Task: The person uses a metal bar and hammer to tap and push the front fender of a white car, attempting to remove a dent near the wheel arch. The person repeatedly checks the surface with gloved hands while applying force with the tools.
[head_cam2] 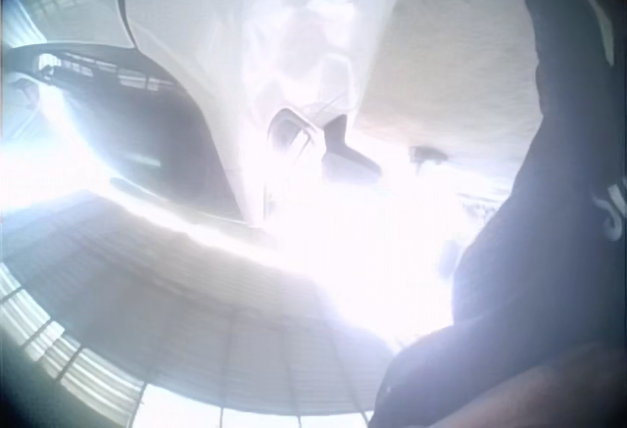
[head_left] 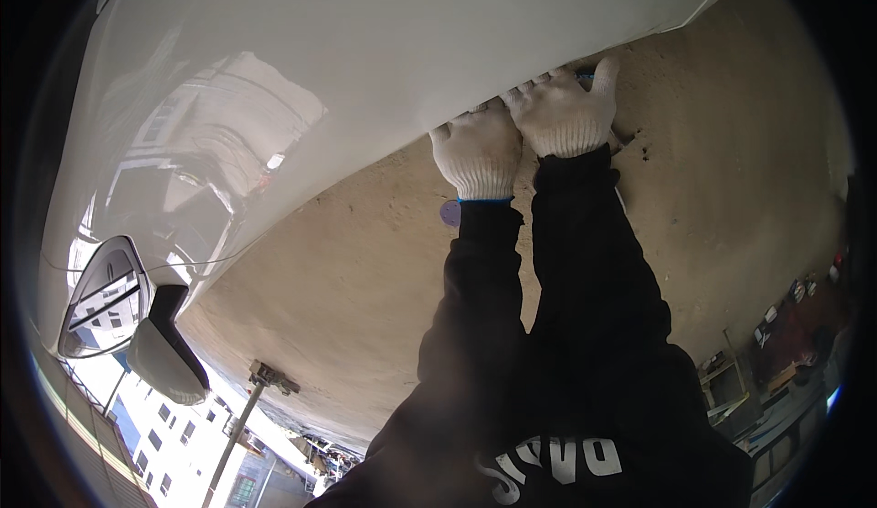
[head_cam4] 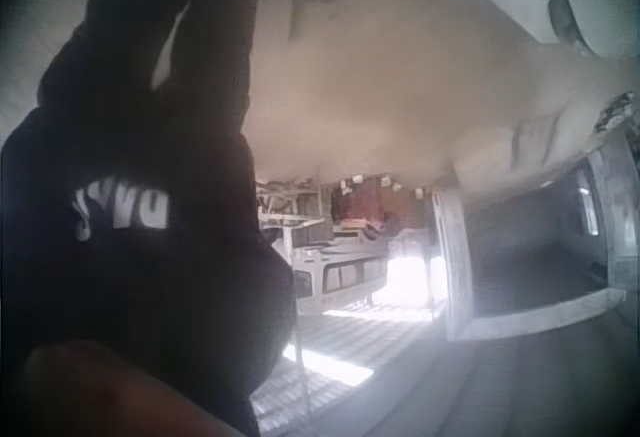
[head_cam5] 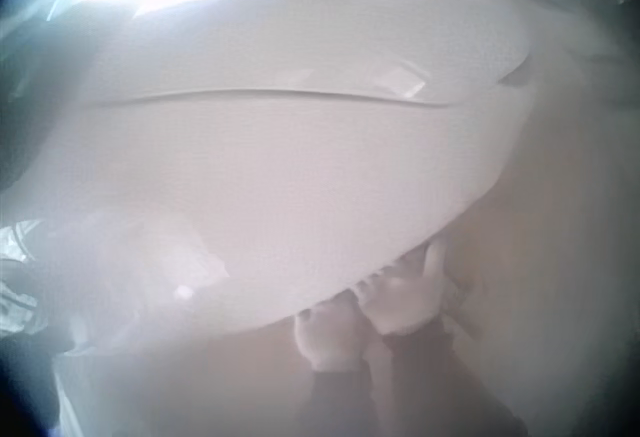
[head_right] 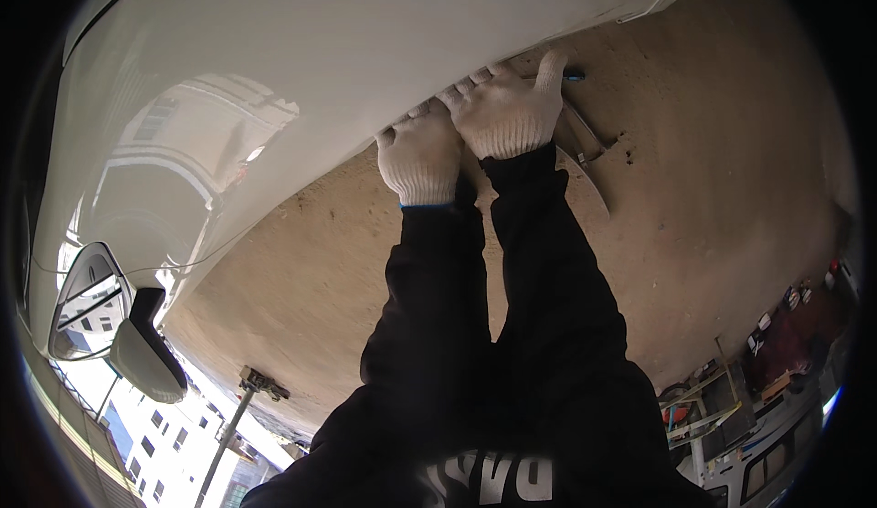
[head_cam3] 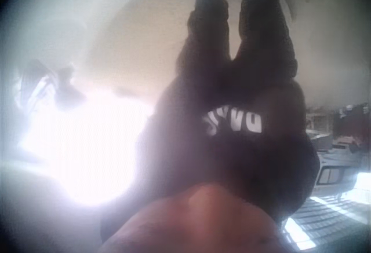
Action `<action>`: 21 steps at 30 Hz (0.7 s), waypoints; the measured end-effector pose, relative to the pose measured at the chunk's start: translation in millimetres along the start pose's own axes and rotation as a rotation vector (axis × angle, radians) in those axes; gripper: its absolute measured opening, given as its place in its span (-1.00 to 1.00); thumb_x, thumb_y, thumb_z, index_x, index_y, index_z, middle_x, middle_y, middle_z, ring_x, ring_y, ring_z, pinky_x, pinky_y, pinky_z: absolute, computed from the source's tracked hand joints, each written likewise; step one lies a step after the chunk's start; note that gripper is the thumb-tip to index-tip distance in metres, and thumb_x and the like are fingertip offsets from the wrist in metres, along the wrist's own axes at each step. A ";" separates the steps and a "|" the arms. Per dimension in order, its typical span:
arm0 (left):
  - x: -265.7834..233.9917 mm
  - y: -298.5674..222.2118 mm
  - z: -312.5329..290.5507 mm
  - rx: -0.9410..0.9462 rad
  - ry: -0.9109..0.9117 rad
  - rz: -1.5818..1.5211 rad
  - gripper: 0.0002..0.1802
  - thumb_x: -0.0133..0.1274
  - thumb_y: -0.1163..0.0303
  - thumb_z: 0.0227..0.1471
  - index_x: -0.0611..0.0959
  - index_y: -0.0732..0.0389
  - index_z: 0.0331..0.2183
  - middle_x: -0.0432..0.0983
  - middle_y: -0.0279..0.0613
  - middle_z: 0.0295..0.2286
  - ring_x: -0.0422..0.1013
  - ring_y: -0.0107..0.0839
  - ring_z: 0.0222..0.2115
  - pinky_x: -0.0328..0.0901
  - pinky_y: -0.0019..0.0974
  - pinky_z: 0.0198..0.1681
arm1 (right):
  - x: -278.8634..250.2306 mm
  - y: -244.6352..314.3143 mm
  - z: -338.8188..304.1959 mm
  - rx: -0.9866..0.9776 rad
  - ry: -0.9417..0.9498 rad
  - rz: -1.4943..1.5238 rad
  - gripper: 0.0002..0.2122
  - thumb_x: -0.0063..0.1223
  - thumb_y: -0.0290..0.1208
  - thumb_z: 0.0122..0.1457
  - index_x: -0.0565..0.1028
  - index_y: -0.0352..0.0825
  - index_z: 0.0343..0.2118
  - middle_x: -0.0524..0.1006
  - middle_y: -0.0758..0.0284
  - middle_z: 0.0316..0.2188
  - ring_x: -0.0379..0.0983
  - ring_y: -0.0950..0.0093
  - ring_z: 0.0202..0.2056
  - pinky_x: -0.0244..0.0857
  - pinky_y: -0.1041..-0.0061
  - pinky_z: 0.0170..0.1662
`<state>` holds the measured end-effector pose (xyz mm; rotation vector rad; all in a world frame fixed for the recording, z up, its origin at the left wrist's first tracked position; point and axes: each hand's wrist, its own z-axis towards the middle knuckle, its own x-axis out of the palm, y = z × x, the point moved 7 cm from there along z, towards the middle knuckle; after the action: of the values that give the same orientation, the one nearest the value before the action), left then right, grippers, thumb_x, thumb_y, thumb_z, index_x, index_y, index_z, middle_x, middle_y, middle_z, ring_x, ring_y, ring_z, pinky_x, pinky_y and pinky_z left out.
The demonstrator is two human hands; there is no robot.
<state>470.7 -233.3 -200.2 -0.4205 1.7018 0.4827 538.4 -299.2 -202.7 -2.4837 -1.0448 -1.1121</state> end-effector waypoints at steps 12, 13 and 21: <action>-1.9 7.8 4.6 -0.162 -0.067 0.006 -0.62 -0.13 0.22 0.25 0.64 0.16 -0.04 0.56 -0.18 0.01 0.36 -0.22 0.14 0.13 -0.12 0.26 | 21.1 -9.8 14.2 0.041 0.221 -0.096 0.16 -0.34 0.58 0.08 -0.18 -0.48 0.40 -0.24 0.01 0.42 -0.40 0.12 0.45 -0.37 0.04 0.46; -2.3 9.0 6.4 -0.163 -0.069 -0.037 -0.62 -0.12 0.23 0.25 0.65 0.16 -0.05 0.55 -0.17 0.02 0.37 -0.21 0.13 0.14 -0.11 0.25 | 23.9 -9.1 13.6 0.034 0.242 -0.117 0.15 -0.32 0.57 0.09 -0.19 -0.47 0.40 -0.25 0.01 0.42 -0.41 0.11 0.46 -0.38 0.03 0.46; -25.8 3.7 -0.9 -0.025 -0.223 0.055 -0.65 -0.08 0.24 0.21 0.64 0.13 -0.06 0.55 -0.11 0.01 0.47 -0.16 0.03 0.30 -0.07 0.15 | 22.8 -1.1 4.8 0.015 0.233 -0.172 0.10 -0.29 0.50 0.15 -0.28 -0.43 0.41 -0.28 0.02 0.43 -0.45 0.11 0.46 -0.43 0.05 0.47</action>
<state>472.6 -230.4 -174.3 -0.3256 1.4958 0.5702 550.8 -284.4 -189.7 -2.2188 -1.2074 -1.3976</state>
